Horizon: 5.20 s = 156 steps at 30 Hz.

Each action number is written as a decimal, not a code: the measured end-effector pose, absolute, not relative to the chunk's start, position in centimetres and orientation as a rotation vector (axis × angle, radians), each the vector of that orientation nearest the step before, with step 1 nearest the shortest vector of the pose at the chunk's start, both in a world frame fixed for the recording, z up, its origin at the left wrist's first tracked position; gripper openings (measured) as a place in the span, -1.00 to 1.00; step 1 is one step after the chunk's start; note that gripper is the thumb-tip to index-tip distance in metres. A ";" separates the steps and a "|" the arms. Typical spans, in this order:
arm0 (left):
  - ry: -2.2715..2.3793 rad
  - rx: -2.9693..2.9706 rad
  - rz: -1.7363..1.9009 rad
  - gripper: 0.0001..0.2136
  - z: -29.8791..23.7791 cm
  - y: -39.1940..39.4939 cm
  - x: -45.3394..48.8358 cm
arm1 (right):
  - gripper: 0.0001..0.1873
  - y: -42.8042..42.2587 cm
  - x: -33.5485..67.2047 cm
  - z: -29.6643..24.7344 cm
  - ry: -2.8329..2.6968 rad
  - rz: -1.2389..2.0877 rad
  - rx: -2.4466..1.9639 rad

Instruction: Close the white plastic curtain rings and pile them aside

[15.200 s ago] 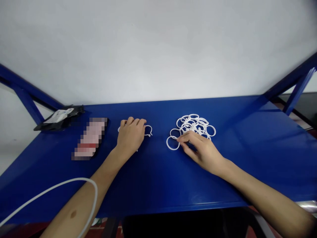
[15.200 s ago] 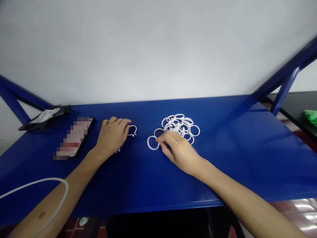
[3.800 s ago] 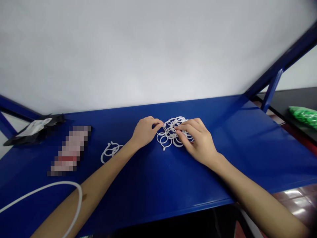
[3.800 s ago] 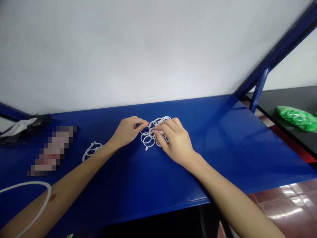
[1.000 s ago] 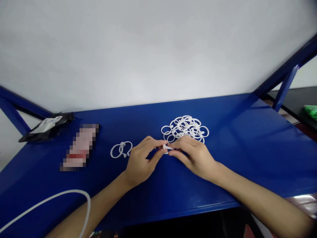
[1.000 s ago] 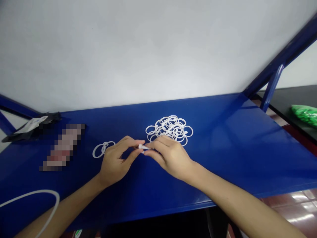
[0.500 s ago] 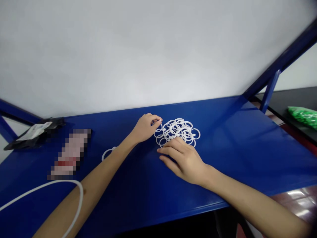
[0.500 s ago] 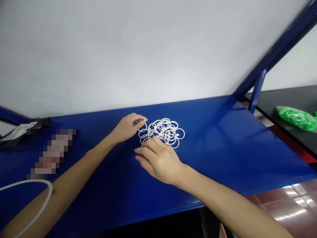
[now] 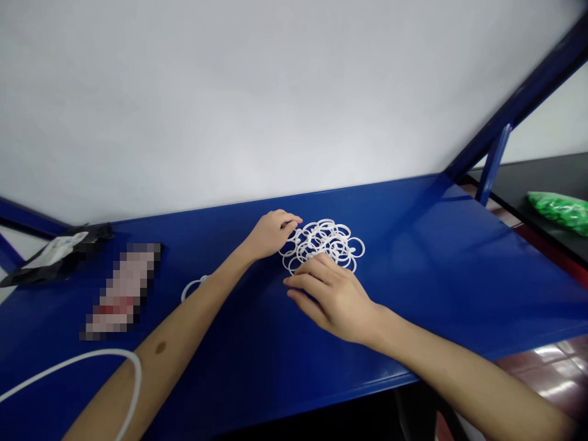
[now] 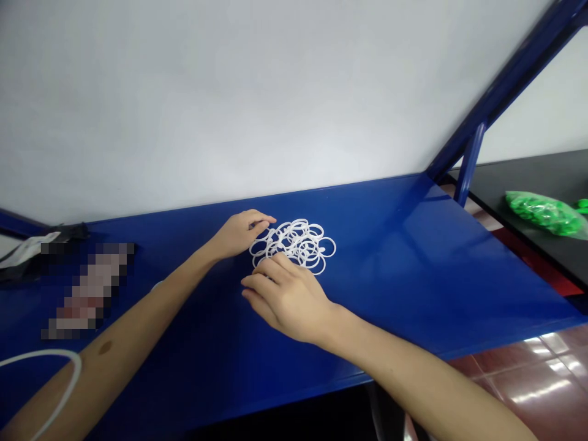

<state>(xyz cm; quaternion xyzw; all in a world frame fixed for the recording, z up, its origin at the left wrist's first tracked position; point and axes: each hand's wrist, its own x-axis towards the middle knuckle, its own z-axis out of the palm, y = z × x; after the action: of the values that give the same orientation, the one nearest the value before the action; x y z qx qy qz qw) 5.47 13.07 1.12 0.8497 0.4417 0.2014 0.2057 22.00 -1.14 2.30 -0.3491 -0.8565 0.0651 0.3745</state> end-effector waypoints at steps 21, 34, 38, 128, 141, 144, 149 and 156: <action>1.431 2.397 0.087 -0.76 3.9 7.7 -10.6 | -0.78 -1.4 21.7 2.1 -2.249 0.219 -0.883; 1.502 2.426 0.320 -0.85 2.7 7.2 -8.7 | -0.78 -1.4 21.6 2.1 -2.300 0.248 -0.893; 1.562 2.345 0.515 -0.87 2.9 6.9 -8.3 | -0.78 -1.5 21.6 2.1 -2.321 0.267 -0.891; 0.929 2.579 0.554 -0.71 0.8 16.5 6.8 | -0.84 0.1 24.4 4.5 -1.818 0.061 -1.128; 1.279 2.568 0.294 -0.62 4.7 11.1 -5.1 | -0.84 0.3 24.1 3.7 -1.860 0.091 -1.136; 1.273 2.528 0.126 -0.63 4.3 9.1 -8.3 | -0.85 0.3 24.0 3.5 -1.889 0.099 -1.112; 1.283 2.482 0.115 -0.85 3.0 6.7 -9.8 | -0.85 -0.1 23.3 3.1 -2.019 0.164 -1.040; 1.324 2.328 0.617 -0.87 2.6 4.1 -3.7 | -0.74 -1.0 22.1 1.5 -2.200 0.395 -1.074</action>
<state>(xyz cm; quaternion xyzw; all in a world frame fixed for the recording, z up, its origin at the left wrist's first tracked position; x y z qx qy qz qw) -3.66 4.07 2.61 0.8306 0.4725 0.2203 0.1955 22.08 -0.97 1.48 -0.4096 -0.8391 0.1506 0.3247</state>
